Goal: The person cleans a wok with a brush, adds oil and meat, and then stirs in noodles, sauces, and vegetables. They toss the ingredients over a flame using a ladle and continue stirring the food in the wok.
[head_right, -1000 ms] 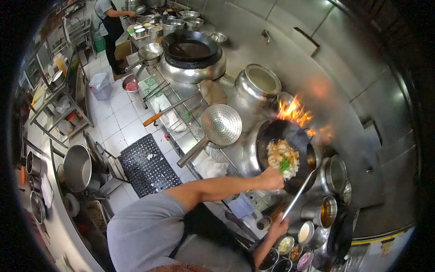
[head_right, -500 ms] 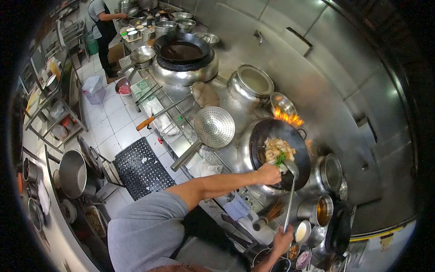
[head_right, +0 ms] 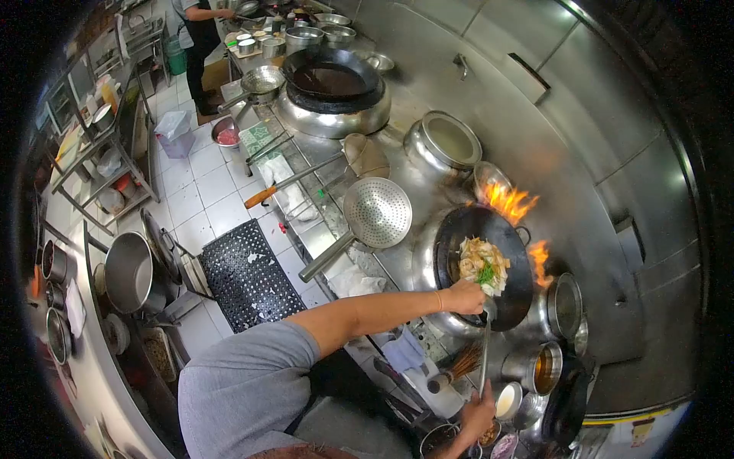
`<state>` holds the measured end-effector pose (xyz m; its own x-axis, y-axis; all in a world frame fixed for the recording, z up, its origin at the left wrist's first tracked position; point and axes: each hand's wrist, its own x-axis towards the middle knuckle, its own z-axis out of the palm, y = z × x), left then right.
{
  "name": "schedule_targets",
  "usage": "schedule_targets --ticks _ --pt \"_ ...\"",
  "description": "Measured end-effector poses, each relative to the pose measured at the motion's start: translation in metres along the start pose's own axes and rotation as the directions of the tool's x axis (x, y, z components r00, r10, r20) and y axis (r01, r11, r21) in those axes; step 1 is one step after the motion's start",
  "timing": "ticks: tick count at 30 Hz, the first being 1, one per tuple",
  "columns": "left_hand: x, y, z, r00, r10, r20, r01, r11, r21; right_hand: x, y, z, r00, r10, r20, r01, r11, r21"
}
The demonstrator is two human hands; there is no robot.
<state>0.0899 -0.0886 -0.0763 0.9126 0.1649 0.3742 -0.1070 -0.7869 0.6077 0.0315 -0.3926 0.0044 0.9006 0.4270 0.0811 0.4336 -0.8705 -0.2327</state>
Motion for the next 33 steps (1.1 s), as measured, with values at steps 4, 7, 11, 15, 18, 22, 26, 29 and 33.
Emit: schedule_targets --ticks 4,7,11,15,18,22,26,29,33 --pt "-0.001 0.001 0.005 0.999 -0.007 -0.032 0.007 1.0 0.005 -0.017 -0.013 -0.021 0.993 0.114 -0.027 -0.114 0.993 -0.004" --pt "-0.006 0.004 0.005 0.992 -0.106 -0.068 0.103 0.993 -0.049 -0.001 -0.003 0.001 0.999 0.041 0.011 -0.041 0.999 0.017" --pt "-0.02 0.015 -0.002 0.994 -0.091 -0.064 0.09 0.996 -0.03 0.008 -0.014 0.021 0.992 -0.089 -0.09 0.095 0.993 0.065" --pt "-0.046 0.048 -0.026 0.957 0.085 -0.278 -0.095 0.995 -0.022 0.005 0.032 -0.001 1.0 -0.01 0.024 0.006 0.987 0.158" --pt "-0.04 0.046 -0.022 0.959 0.074 -0.274 -0.086 0.996 -0.031 -0.005 0.036 -0.02 1.0 -0.01 0.018 0.008 0.992 0.127" --pt "-0.03 0.035 -0.005 0.967 0.065 -0.248 -0.051 0.997 0.062 -0.018 -0.001 -0.053 0.998 0.051 0.043 -0.051 0.999 -0.009" --pt "-0.036 0.036 -0.012 0.978 0.05 -0.204 -0.045 0.999 0.028 -0.008 0.03 -0.037 0.999 -0.035 0.04 0.033 0.998 0.051" --pt "-0.02 0.022 -0.004 0.987 0.011 -0.162 0.005 0.995 0.096 0.0 0.017 -0.028 0.999 -0.042 0.004 0.042 0.995 0.088" --pt "-0.013 -0.001 0.007 0.967 0.089 -0.24 -0.076 0.995 0.064 0.017 0.024 0.004 0.998 -0.06 -0.035 0.066 0.98 0.189"
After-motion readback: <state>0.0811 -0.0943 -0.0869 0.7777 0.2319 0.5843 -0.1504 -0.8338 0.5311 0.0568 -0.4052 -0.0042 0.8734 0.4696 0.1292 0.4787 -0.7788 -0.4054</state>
